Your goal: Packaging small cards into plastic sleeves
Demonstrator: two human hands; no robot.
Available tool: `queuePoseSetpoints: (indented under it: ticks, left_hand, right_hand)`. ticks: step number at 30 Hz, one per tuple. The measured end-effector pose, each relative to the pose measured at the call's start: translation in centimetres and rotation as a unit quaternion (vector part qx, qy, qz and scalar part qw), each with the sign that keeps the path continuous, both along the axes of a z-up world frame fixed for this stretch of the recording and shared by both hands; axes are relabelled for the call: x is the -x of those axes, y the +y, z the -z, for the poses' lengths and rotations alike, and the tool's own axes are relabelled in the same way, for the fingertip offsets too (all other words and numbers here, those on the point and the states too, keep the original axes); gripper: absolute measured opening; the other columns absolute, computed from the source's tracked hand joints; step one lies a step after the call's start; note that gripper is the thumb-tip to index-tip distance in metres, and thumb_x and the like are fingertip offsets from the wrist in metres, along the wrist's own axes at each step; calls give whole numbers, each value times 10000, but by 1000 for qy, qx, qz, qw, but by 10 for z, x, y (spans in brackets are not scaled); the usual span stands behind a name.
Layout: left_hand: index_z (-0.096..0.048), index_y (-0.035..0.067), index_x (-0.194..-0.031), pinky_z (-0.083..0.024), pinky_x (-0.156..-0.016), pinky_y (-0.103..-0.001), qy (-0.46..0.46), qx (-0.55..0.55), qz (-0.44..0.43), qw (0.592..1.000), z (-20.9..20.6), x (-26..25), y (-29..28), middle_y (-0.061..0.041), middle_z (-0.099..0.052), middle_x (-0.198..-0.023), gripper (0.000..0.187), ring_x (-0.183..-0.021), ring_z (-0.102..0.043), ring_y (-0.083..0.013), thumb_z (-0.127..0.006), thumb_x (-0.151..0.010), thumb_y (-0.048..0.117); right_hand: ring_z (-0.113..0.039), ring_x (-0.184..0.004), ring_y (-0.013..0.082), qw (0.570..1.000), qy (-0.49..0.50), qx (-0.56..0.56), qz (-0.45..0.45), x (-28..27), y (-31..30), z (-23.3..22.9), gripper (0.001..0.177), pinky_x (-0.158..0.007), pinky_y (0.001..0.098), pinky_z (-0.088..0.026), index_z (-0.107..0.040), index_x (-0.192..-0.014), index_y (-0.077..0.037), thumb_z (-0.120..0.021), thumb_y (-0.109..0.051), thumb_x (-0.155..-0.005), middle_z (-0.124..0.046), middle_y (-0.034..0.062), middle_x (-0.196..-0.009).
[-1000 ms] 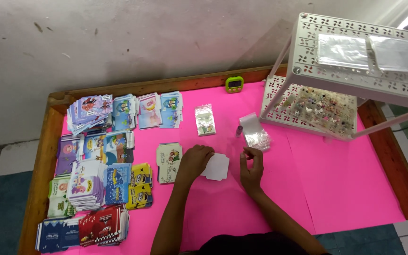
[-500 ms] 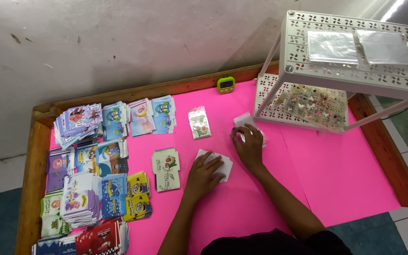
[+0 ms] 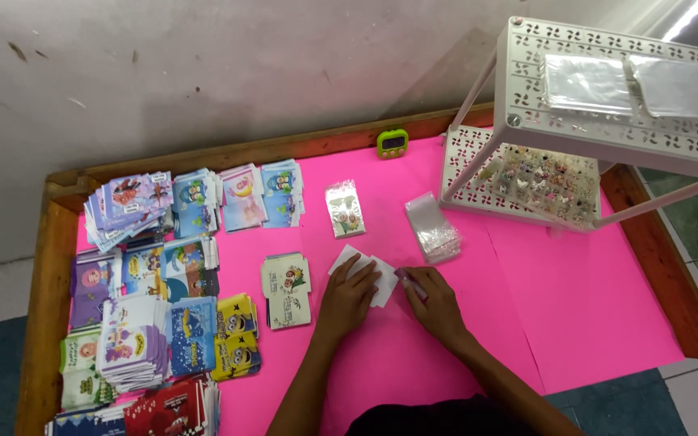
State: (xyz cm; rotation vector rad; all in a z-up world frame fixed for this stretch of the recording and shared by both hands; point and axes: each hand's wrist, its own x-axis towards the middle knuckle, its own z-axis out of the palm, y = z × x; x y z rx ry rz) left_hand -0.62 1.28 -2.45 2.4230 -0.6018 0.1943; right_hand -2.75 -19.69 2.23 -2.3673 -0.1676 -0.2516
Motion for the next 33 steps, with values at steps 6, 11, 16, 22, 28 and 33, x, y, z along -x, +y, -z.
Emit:
queuePoseSetpoints:
  ticks: [6,11,16,22,28,33]
  left_hand:
    - [-744,186,-1192,-428,-1092,-457,-63,-1,-33,997,-11,1,-3,-4,-694,-1332,234,-1400,-488,-298,-623,-991,180]
    - [-756,213,-1148,-435,-1089,-446,-56,-12,-50,997,6,0,-1,14,-696,-1315,201,-1397,-493,-272,-645,-981,217]
    - [-759,209,-1139,-444,-1070,-432,-60,-13,-46,997,14,0,0,12,-709,-1284,197,-1376,-508,-259,-657,-971,224]
    - [-768,210,-1135,-453,-1068,-422,-48,-15,-44,998,5,1,0,12,-721,-1268,193,-1364,-522,-243,-661,-974,210]
    - [-777,198,-1123,-458,-1060,-428,-50,-7,-47,998,4,1,-1,-7,-732,-1246,190,-1354,-530,-254,-666,-969,192]
    - [-784,208,-1106,-460,-1064,-429,-60,-15,-42,997,1,0,0,-10,-744,-1218,175,-1350,-539,-251,-677,-970,185]
  right_hand:
    - [-754,-947,333,999,1,6,-49,2,-6,15,247,-783,429,-637,-754,-1129,-54,-748,-187,-921,-737,145,-994]
    - [-747,-932,311,997,-32,40,-65,14,7,26,208,-774,401,-633,-752,-1096,-84,-728,-177,-912,-721,115,-964]
    - [-752,-931,293,991,-17,1,-129,30,15,30,226,-788,377,-636,-766,-1074,-96,-753,-152,-855,-721,100,-956]
    - [-735,-921,336,996,-39,30,-74,3,-6,39,198,-787,423,-627,-739,-1046,-78,-749,-166,-869,-704,133,-951]
    - [-735,-964,342,993,-15,-15,-113,22,6,31,190,-819,430,-621,-758,-1052,-92,-743,-160,-875,-714,131,-972]
    - [-727,-964,332,996,-34,27,-83,1,-6,34,180,-833,427,-614,-756,-1050,-88,-742,-171,-892,-700,134,-981]
